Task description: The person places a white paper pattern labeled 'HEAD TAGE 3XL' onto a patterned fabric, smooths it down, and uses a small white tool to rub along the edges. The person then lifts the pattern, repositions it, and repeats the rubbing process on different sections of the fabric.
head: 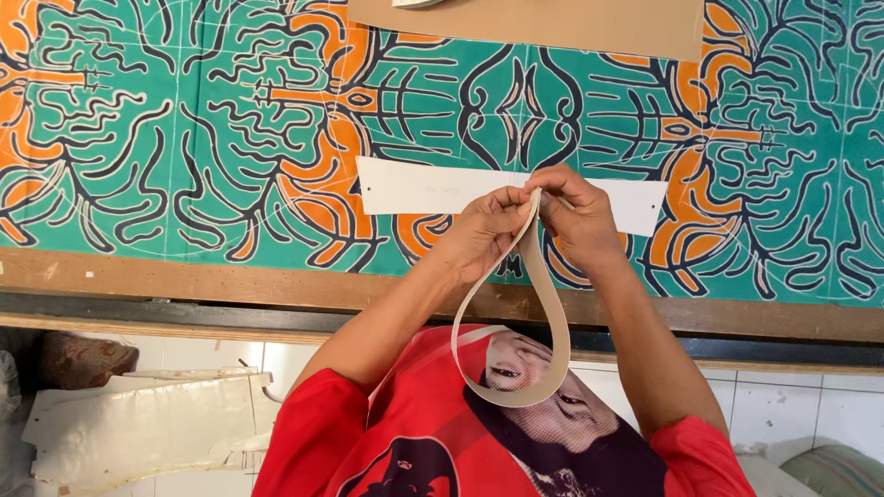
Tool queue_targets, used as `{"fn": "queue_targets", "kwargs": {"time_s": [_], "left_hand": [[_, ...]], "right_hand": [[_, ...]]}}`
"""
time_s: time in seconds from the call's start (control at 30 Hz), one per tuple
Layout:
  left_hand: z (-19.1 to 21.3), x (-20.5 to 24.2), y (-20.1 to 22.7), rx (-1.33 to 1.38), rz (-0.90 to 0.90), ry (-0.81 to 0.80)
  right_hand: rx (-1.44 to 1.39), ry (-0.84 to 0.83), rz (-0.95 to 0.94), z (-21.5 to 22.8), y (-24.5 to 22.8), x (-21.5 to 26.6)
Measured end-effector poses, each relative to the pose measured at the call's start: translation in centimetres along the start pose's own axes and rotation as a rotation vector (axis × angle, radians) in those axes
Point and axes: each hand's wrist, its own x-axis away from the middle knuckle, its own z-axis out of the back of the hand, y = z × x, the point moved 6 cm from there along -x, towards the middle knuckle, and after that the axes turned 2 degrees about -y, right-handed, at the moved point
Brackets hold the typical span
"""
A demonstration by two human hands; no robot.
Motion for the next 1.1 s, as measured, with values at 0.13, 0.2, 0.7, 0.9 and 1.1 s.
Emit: {"fn": "queue_targets", "kwargs": {"time_s": [0.13,0.2,0.7,0.9,1.1], "left_hand": [[-0.8,0.0,-0.3,0.012,0.019,-0.096],[-1.4,-0.1,0.2,-0.108,-0.002,-0.124],[2.3,9.0,4.6,-0.513,-0.255,0.032],[3.8,9.7,4.4,-0.622,-0.341,0.203],[5.3,9.7,4.7,-0.498,-0.431,0.307]], "right_hand": [[0.100,-0.025,0.012,1.1,0.4,0.2],[0.092,-0.018,0.007,2.1,0.9,0.4],[-0.114,0.481,-0.160,8.9,5.7,5.3],[-0.142,0.568,-0.123,8.6,6.3,6.7],[-0.194,0.537,-0.052,8.4,6.0,7.7]]}}
